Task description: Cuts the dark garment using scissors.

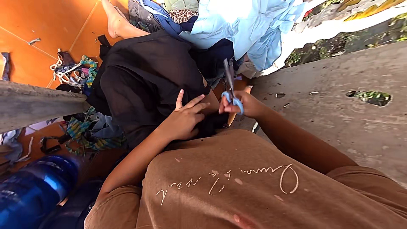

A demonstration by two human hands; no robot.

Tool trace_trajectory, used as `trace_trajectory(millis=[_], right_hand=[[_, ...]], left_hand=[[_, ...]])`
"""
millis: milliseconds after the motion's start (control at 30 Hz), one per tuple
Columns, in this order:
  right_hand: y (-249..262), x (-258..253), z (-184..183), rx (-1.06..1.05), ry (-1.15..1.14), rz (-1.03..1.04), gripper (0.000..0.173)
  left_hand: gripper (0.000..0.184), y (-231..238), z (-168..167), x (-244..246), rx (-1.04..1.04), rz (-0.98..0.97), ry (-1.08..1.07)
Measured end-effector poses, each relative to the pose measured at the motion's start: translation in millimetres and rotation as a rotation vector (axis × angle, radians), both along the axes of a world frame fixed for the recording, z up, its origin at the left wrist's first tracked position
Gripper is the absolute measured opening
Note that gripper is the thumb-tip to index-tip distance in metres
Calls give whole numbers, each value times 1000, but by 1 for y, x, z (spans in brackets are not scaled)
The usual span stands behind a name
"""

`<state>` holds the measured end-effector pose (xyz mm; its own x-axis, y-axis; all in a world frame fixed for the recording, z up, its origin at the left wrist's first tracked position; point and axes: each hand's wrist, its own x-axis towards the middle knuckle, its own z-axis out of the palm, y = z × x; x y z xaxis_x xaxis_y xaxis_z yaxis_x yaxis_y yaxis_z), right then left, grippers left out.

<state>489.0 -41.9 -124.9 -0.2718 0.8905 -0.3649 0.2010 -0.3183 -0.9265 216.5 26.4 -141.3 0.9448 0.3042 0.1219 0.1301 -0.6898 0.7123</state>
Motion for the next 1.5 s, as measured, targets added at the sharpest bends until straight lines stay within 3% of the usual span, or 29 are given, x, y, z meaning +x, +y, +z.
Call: trace_trajectory(millis=[33,67,133,167,267,333,433,533,600,700,833,1100,1500], right_hand=[[4,1,-3,45,-29,-92,9],[8,1,-6,76,-46,-156,3],[12,-1,-8,69,-22,-204,7],[11,-1,-9,21,14,-183,14],[5,3,-9,-194,128,41,60],[-2,7,-3,-334,173,156,65],[-14,13,9,-513,169,206,61],[-24,23,16,-671,179,198,56],[-25,23,22,-743,124,190,53],[-23,13,25,-756,87,142,49],[-22,-10,19,-647,120,40,42],[-15,-47,21,-526,66,-144,46],[-16,-60,22,-541,103,-288,43]], left_hand=[[10,-2,-1,-9,-17,-24,-25],[12,-2,-1,-20,-42,-32,-73],[20,-1,5,-43,-106,-11,-162],[22,0,10,-55,-142,5,-164],[32,7,32,-93,-305,31,-5],[48,12,50,-111,-369,94,109],[63,21,80,-113,-144,345,80],[42,37,98,-76,29,490,-17],[35,47,83,-38,88,422,26],[46,50,37,12,104,246,221],[15,34,-10,27,215,280,94],[15,2,-27,36,272,530,-180],[19,2,-36,43,259,610,-172]])
